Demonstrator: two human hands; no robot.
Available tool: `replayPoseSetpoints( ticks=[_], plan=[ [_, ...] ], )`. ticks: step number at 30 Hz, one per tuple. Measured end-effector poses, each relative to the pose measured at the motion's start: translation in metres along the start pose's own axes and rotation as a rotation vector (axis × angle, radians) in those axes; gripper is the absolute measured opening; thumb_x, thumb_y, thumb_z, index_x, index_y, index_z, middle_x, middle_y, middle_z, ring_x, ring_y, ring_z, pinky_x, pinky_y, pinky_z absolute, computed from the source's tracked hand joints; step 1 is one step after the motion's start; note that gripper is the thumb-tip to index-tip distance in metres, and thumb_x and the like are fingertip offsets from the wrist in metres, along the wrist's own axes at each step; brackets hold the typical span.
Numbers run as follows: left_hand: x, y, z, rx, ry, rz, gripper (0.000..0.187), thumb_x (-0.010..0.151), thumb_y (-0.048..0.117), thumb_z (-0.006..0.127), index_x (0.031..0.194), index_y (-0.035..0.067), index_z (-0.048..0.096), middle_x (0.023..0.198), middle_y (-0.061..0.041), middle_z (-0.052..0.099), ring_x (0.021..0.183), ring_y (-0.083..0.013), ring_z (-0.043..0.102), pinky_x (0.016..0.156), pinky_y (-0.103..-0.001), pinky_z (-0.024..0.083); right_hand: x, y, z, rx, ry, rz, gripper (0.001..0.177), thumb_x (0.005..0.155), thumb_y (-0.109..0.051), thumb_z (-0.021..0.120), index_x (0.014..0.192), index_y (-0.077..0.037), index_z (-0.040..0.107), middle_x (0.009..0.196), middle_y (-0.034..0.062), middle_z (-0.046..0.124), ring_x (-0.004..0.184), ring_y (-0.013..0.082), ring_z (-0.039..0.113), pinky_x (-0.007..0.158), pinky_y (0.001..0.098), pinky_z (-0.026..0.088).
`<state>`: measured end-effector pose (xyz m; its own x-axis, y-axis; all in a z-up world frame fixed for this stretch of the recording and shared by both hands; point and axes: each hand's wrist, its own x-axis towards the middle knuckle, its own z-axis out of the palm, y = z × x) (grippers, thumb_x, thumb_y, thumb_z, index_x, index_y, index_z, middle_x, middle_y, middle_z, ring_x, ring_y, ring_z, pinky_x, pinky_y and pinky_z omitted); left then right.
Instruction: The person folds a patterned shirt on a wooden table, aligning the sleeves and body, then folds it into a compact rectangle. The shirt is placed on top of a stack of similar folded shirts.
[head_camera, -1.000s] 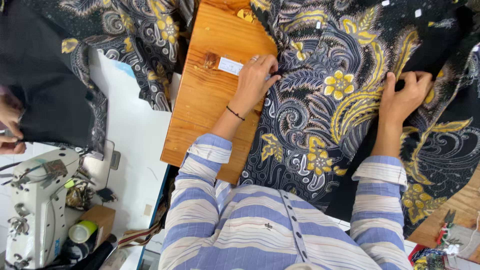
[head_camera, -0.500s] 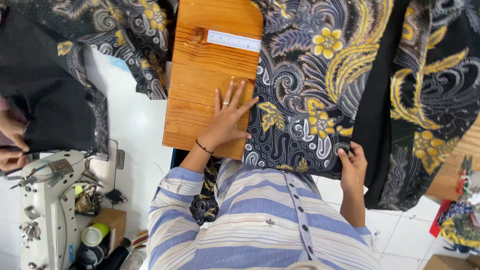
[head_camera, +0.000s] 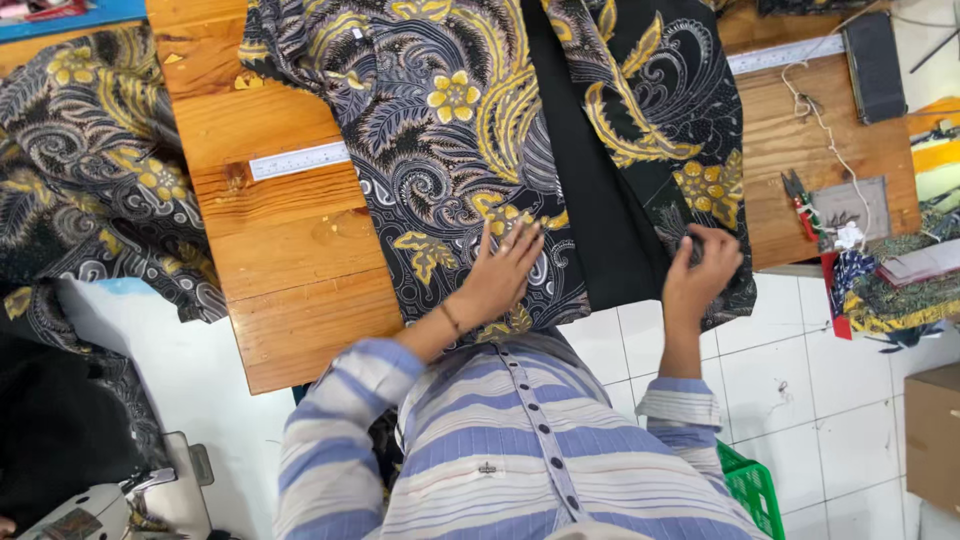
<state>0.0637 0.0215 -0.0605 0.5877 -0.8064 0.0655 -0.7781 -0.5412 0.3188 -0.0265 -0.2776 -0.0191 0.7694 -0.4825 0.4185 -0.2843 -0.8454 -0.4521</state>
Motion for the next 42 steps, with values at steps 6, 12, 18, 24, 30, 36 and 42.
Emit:
replayPoseSetpoints(
  ticks=[6, 12, 18, 24, 30, 36, 42],
  plan=[
    [0.158, -0.085, 0.014, 0.06, 0.208, -0.217, 0.081, 0.092, 0.033, 0.063, 0.152, -0.01, 0.032, 0.163, -0.025, 0.025, 0.153, -0.0387, 0.021, 0.124, -0.059, 0.014, 0.036, 0.049, -0.025, -0.072, -0.352, 0.134, 0.041, 0.079, -0.021, 0.089, 0.109, -0.002, 0.069, 0.099, 0.0181, 0.068, 0.092, 0.0374, 0.064, 0.081, 0.0459, 0.048],
    [0.196, -0.134, 0.016, -0.058, 0.451, -0.218, 0.055, 0.107, 0.027, 0.054, 0.153, -0.003, 0.046, 0.166, -0.017, 0.036, 0.156, -0.0311, 0.031, 0.13, -0.048, 0.018, -0.013, -0.016, -0.045, 0.163, -0.261, -0.239, 0.034, 0.085, 0.0, 0.074, 0.118, -0.006, 0.069, 0.109, 0.0149, 0.072, 0.096, 0.033, 0.072, 0.081, 0.0391, 0.056],
    [0.206, -0.132, 0.001, -0.417, 0.485, -0.388, 0.034, 0.101, 0.038, 0.06, 0.097, 0.004, 0.069, 0.15, -0.019, 0.053, 0.142, -0.0346, 0.042, 0.117, -0.049, 0.03, -0.066, -0.064, -0.031, 0.09, -0.681, -0.325, 0.059, 0.079, 0.002, 0.068, 0.136, -0.011, 0.063, 0.093, 0.0111, 0.061, 0.077, 0.0323, 0.067, 0.067, 0.0431, 0.055],
    [0.205, -0.139, -0.027, -0.679, 0.271, -0.703, 0.035, 0.099, 0.033, 0.069, 0.098, 0.0, 0.057, 0.137, -0.023, 0.061, 0.125, -0.0368, 0.058, 0.113, -0.047, 0.046, -0.06, -0.07, -0.036, 0.208, -0.851, -0.225, 0.06, 0.085, -0.01, 0.07, 0.143, -0.007, 0.055, 0.104, 0.015, 0.061, 0.079, 0.0364, 0.067, 0.069, 0.0461, 0.054],
    [0.167, -0.112, -0.015, -0.148, 0.385, -0.302, 0.039, 0.107, 0.035, 0.059, 0.132, 0.005, 0.064, 0.157, -0.013, 0.048, 0.149, -0.0328, 0.036, 0.122, -0.062, 0.015, -0.042, -0.071, -0.041, 0.141, -0.795, -0.15, 0.057, 0.094, -0.025, 0.069, 0.147, -0.01, 0.052, 0.129, 0.0168, 0.059, 0.113, 0.0377, 0.063, 0.096, 0.0474, 0.05],
    [0.147, -0.115, 0.001, 0.039, 0.22, -0.239, 0.062, 0.106, 0.045, 0.054, 0.152, 0.004, 0.05, 0.171, -0.01, 0.023, 0.158, -0.031, 0.014, 0.125, -0.062, 0.004, -0.019, -0.05, -0.008, -0.125, -0.75, -0.189, 0.078, 0.083, -0.036, 0.078, 0.149, -0.009, 0.049, 0.158, 0.0296, 0.028, 0.14, 0.0564, 0.029, 0.102, 0.0678, 0.028],
    [0.197, -0.157, 0.006, 0.105, 0.387, -0.2, 0.061, 0.11, 0.045, 0.055, 0.155, 0.005, 0.05, 0.171, -0.009, 0.022, 0.158, -0.0305, 0.013, 0.125, -0.062, 0.004, 0.037, -0.071, 0.057, 0.128, -0.422, -0.126, 0.02, 0.098, -0.016, 0.072, 0.118, -0.012, 0.069, 0.133, 0.0082, 0.066, 0.126, 0.0332, 0.06, 0.107, 0.05, 0.046]
  ],
)
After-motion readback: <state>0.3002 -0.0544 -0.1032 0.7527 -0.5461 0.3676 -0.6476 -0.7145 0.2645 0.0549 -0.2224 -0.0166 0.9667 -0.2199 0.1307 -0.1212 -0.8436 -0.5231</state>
